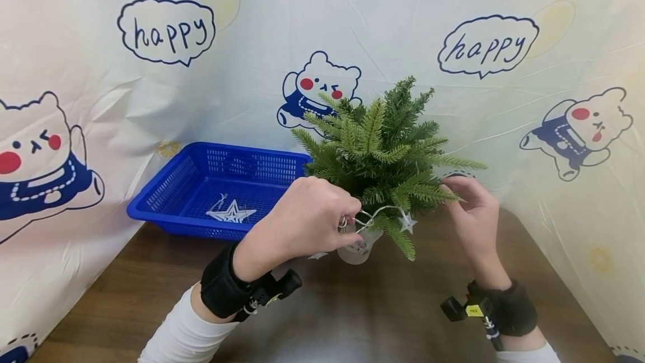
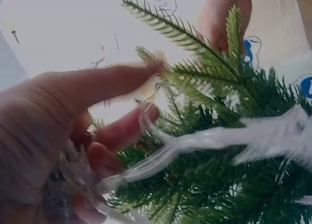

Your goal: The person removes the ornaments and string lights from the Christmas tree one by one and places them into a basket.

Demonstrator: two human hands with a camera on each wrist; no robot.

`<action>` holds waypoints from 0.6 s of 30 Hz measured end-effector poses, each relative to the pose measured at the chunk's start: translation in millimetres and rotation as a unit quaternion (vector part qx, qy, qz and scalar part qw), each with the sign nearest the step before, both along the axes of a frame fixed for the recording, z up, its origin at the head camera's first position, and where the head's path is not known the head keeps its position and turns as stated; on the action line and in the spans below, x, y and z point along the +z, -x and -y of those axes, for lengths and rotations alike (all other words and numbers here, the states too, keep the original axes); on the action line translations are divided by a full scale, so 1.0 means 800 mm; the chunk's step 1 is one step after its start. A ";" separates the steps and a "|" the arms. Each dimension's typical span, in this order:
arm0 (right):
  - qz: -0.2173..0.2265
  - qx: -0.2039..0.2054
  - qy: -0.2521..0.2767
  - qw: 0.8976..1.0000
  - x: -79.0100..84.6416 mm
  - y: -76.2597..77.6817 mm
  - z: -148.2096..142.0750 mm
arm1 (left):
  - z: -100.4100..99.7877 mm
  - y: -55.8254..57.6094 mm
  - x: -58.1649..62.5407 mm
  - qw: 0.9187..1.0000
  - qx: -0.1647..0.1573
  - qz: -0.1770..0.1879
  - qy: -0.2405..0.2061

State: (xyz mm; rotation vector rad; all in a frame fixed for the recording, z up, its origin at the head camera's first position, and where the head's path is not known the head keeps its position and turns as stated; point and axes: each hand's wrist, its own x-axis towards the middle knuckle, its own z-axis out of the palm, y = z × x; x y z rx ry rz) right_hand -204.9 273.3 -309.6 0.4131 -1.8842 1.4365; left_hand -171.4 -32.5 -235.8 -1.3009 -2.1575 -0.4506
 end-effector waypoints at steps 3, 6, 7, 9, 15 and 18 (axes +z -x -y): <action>-0.002 -0.001 -0.002 1.000 0.004 -0.004 0.004 | -0.001 -0.003 0.002 0.999 0.019 0.014 0.025; -0.001 -0.001 -0.002 1.000 0.006 -0.006 0.005 | -0.002 -0.005 0.003 0.997 0.043 0.038 0.047; -0.002 -0.002 -0.003 1.000 0.008 -0.007 0.006 | -0.003 -0.006 0.003 0.996 0.051 0.048 0.057; -0.003 0.001 0.001 1.000 0.008 -0.007 0.007 | -0.004 -0.006 0.001 0.993 0.065 0.067 0.077; -0.009 0.007 0.000 1.000 0.017 -0.017 0.015 | -0.009 -0.002 -0.007 0.994 0.060 0.059 0.074; -0.004 0.012 0.005 1.000 0.020 -0.020 0.018 | -0.011 0.000 -0.007 0.997 0.056 0.040 0.046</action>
